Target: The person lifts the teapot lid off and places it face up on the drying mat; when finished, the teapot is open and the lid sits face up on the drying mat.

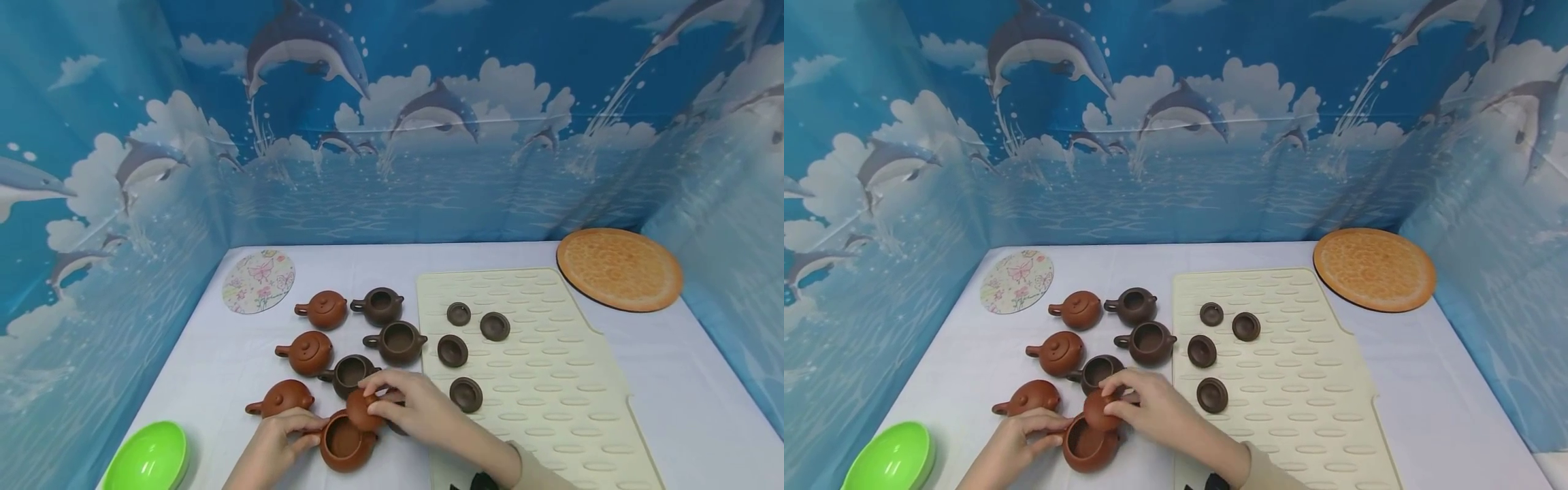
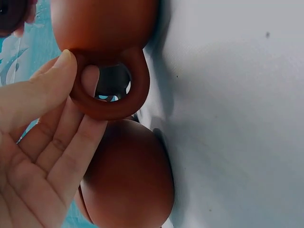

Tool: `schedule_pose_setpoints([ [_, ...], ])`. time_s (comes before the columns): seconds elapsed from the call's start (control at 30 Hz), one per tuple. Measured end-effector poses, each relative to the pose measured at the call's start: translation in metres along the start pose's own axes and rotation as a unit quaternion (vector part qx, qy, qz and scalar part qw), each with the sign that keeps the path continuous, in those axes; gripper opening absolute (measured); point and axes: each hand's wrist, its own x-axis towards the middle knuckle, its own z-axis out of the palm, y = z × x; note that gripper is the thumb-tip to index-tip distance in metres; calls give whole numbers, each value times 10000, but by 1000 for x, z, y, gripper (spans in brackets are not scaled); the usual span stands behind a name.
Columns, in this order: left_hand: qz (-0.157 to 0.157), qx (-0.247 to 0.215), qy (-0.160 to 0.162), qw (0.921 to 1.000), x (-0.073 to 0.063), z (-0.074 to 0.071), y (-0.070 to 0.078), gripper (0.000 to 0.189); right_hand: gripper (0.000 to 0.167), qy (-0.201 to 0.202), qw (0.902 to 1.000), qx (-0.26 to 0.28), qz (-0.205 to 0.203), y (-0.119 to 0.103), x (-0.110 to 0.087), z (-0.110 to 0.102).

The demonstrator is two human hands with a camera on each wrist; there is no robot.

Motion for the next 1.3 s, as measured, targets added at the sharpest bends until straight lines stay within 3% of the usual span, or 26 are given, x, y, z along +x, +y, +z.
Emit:
schedule_pose_setpoints([
  [0.07, -8, 16, 19, 10000, 0, 1, 0, 22, 10, 290, 9980, 468, 322, 0, -6, -20],
  [0.23, -68, 111, 57, 9999, 0, 1, 2, 23, 24, 1152, 9863, 724, 932, 13, -23, -71],
  [0.43, -299, 134, -14, 9995, 1, 0, 5, 23, 33, 1802, 9563, 1517, 1734, 45, -46, -116],
  [0.63, -297, 71, -24, 9995, 1, 0, 6, 22, 40, 1789, 9344, 2300, 2051, 76, -65, -135],
  [0.73, -332, 77, -62, 9994, 2, 0, 6, 23, 55, 1553, 9235, 2685, 2257, 87, -70, -137],
  [0.87, -407, 53, -124, 9991, 2, 0, 7, 23, 70, 1390, 9167, 2822, 2465, 95, -72, -136],
  [1.0, -512, 5, -216, 9985, 2, -1, 6, 23, 66, 1550, 9255, 1940, 2861, 97, -70, -131],
  [1.1, -571, 3, -260, 9980, 3, -1, 7, 23, 65, 1638, 9332, 620, 3137, 97, -69, -129],
  [1.23, -542, 19, -229, 9983, 3, 0, 7, 23, 65, 1631, 9265, -938, 3258, 97, -69, -129],
  [1.3, -519, 40, -224, 9984, 4, -1, 6, 23, 63, 1628, 9234, -1322, 3215, 96, -70, -128],
])
